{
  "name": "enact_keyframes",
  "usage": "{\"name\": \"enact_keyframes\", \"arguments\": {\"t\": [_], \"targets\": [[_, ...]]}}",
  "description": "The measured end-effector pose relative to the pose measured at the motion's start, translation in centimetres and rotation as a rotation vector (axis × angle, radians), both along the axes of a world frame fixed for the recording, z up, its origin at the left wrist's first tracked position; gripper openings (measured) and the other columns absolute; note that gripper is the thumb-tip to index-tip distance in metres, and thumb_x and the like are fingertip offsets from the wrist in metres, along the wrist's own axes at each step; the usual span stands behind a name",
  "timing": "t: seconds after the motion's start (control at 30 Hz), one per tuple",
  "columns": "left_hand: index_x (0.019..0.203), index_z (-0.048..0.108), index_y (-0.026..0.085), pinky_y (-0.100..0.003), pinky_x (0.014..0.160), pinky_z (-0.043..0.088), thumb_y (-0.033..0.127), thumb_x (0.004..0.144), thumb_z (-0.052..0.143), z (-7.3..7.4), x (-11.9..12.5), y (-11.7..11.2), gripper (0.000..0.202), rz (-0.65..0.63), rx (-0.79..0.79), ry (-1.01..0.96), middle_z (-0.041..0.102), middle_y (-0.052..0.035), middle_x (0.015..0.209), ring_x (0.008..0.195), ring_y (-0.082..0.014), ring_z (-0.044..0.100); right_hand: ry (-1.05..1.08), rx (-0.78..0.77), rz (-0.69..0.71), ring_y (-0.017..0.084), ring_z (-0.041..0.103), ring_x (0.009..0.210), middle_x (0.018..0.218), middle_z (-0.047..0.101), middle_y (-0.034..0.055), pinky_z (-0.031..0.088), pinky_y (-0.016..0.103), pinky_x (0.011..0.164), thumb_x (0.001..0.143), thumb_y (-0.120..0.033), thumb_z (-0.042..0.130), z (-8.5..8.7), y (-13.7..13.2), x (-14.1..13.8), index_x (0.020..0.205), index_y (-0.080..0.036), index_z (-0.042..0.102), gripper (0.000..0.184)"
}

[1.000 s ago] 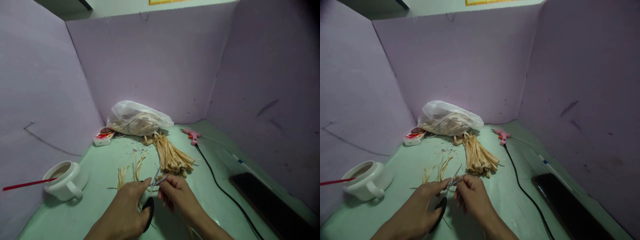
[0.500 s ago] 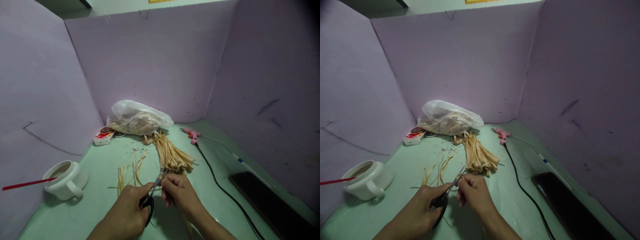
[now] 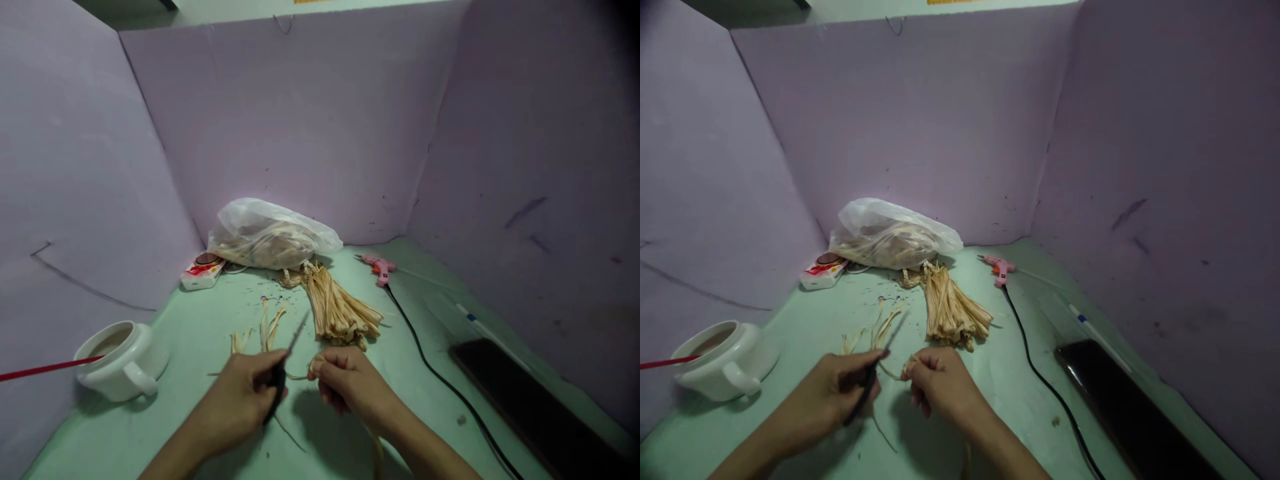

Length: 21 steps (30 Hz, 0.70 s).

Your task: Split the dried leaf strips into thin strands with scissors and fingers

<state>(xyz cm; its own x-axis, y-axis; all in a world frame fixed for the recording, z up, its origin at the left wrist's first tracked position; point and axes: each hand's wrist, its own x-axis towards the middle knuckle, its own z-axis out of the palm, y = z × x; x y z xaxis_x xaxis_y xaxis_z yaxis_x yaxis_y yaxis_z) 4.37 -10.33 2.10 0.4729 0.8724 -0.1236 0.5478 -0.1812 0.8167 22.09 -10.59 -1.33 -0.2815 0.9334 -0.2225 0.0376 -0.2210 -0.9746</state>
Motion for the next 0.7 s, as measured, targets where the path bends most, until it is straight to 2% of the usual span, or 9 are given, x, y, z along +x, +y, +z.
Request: {"name": "enact_keyframes", "arguments": {"t": [0.07, 0.17, 0.23, 0.3, 0.43, 0.53, 0.6, 0.7], "targets": [[0.107, 0.057, 0.019, -0.020, 0.068, 0.042, 0.023, 0.070, 0.045, -0.4, -1.6, 1.4, 0.039, 0.146, 0.148, 0.131, 0.065, -0.0002, 0.083, 0.077, -0.0152, 0.056, -0.022, -0.003, 0.056, 0.004, 0.032, 0.029, 0.039, 0.044, -0.0065, 0.023, 0.017, 0.032, 0.070, -0.027, 0.047, -0.2, -0.2, -0.3, 0.060, -0.015, 0.053, 0.017], [0.110, 0.054, 0.026, -0.027, 0.069, 0.042, 0.029, 0.070, 0.044, -1.1, -4.2, 3.7, 0.042, 0.374, 0.278, 0.498, 0.066, -0.0025, 0.086, 0.083, -0.0228, 0.059, -0.060, -0.001, 0.108, 0.003, 0.032, 0.032, 0.042, 0.045, -0.0061, 0.023, 0.016, 0.034, 0.071, -0.027, 0.047, -0.3, -0.6, -0.8, 0.061, -0.015, 0.052, 0.017], [0.113, 0.052, 0.028, -0.033, 0.065, 0.042, 0.031, 0.071, 0.041, -1.7, -5.6, 5.0, 0.043, 0.450, 0.290, 0.720, 0.066, -0.0065, 0.086, 0.082, -0.0283, 0.059, -0.067, 0.006, 0.111, 0.003, 0.034, 0.034, 0.045, 0.047, -0.0054, 0.025, 0.016, 0.035, 0.072, -0.027, 0.047, -0.4, -0.9, -1.0, 0.061, -0.015, 0.052, 0.017], [0.112, 0.051, 0.026, -0.036, 0.061, 0.040, 0.032, 0.072, 0.039, -2.5, -6.8, 5.9, 0.043, 0.485, 0.288, 0.862, 0.066, -0.0112, 0.085, 0.079, -0.0322, 0.059, -0.062, 0.008, 0.123, 0.004, 0.035, 0.036, 0.048, 0.048, -0.0047, 0.027, 0.016, 0.037, 0.073, -0.027, 0.047, -0.4, -1.2, -1.1, 0.064, -0.015, 0.054, 0.017], [0.101, 0.056, 0.021, -0.037, 0.055, 0.038, 0.029, 0.070, 0.039, -3.8, -8.0, 6.7, 0.035, 0.503, 0.271, 0.969, 0.064, -0.0166, 0.082, 0.073, -0.0346, 0.059, -0.013, -0.011, 0.188, 0.004, 0.037, 0.038, 0.049, 0.049, -0.0041, 0.029, 0.016, 0.038, 0.074, -0.028, 0.047, -0.7, -1.6, -1.4, 0.067, -0.015, 0.055, 0.016], [0.096, 0.056, 0.020, -0.036, 0.054, 0.038, 0.028, 0.070, 0.039, -4.2, -8.2, 6.9, 0.032, 0.499, 0.293, 0.985, 0.063, -0.0176, 0.082, 0.073, -0.0343, 0.058, -0.023, -0.025, 0.164, 0.004, 0.037, 0.037, 0.050, 0.049, -0.0038, 0.028, 0.016, 0.038, 0.074, -0.028, 0.047, -0.7, -1.2, -1.6, 0.065, -0.015, 0.053, 0.017], [0.092, 0.057, 0.019, -0.036, 0.054, 0.038, 0.027, 0.071, 0.038, -4.2, -8.3, 7.1, 0.029, 0.486, 0.295, 0.980, 0.063, -0.0172, 0.080, 0.072, -0.0332, 0.058, -0.062, 0.006, 0.135, 0.005, 0.037, 0.040, 0.052, 0.048, -0.0037, 0.028, 0.017, 0.040, 0.072, -0.029, 0.049, -0.2, -1.1, -1.4, 0.062, -0.016, 0.051, 0.017], [0.091, 0.058, 0.018, -0.037, 0.055, 0.038, 0.025, 0.070, 0.039, -4.5, -8.6, 7.5, 0.029, 0.487, 0.304, 0.912, 0.063, -0.0183, 0.076, 0.071, -0.0342, 0.058, -0.227, 0.112, 0.106, 0.007, 0.039, 0.048, 0.054, 0.046, -0.0045, 0.030, 0.018, 0.045, 0.063, -0.028, 0.060, 1.8, -2.2, 0.5, 0.063, -0.017, 0.051, 0.014]]}}
